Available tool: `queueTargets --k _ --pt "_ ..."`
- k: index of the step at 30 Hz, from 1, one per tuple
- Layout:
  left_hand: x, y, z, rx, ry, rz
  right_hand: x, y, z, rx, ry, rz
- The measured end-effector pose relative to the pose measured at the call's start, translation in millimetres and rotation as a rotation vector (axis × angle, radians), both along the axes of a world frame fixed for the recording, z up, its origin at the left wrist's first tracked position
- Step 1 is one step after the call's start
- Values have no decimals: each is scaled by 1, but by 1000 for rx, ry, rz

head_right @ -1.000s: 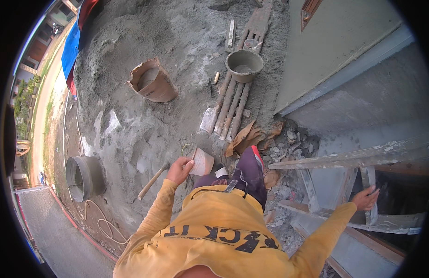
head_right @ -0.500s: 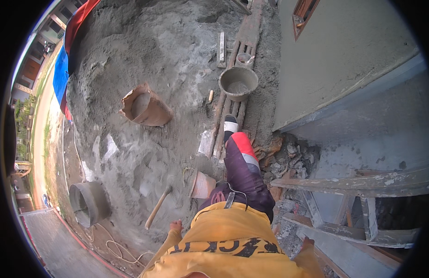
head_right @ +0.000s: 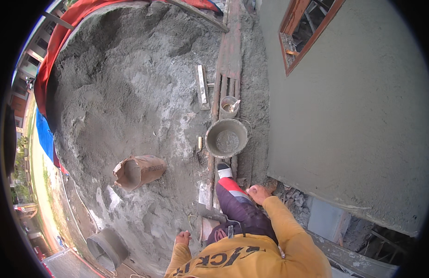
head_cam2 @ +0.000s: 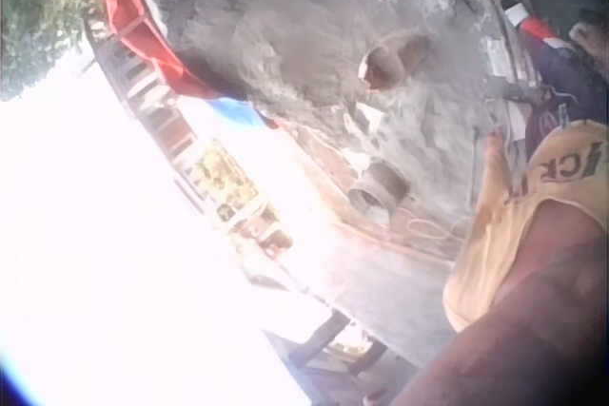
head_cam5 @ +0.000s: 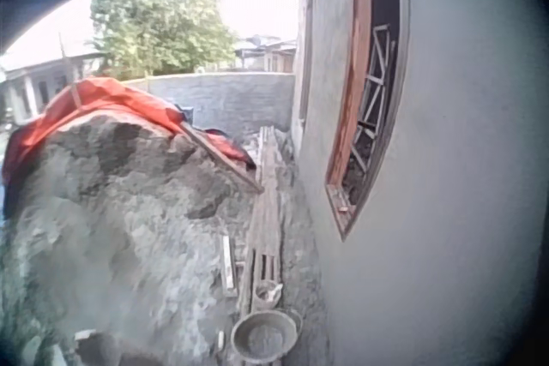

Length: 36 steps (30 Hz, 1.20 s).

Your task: The person scoops wet cement from a bucket with a trowel and applies it to a vertical wall surface, smoothing it in place. The person repeatedly refills the trowel from the bucket and spreads the cement along the wall.

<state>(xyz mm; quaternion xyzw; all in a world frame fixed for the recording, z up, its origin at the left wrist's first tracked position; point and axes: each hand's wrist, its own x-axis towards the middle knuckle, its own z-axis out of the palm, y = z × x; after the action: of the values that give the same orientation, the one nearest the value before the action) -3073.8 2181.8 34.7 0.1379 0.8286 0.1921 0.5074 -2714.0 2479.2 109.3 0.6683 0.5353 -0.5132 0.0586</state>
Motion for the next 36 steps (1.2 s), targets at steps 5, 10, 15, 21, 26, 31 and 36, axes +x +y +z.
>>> queueTargets --k 5,10,15,21,26,31,36 --pt "18 67 58 -124 233 -231 -39 32 38 -195 -121 320" --pt "33 148 138 -312 146 -538 -39 52 50 -234 -223 344" --pt "27 150 131 -324 -5 -694 -47 58 69 -237 -241 359" --pt "11 158 127 -250 -100 -887 -41 46 62 -160 -124 407" --pt "7 161 168 -158 -178 -980 -16 66 116 -135 27 394" --pt "1 191 165 -212 -239 -888 -12 97 76 -100 -68 453" --pt "-50 286 9 -24 24 -603 -41 171 -42 404 -68 103"
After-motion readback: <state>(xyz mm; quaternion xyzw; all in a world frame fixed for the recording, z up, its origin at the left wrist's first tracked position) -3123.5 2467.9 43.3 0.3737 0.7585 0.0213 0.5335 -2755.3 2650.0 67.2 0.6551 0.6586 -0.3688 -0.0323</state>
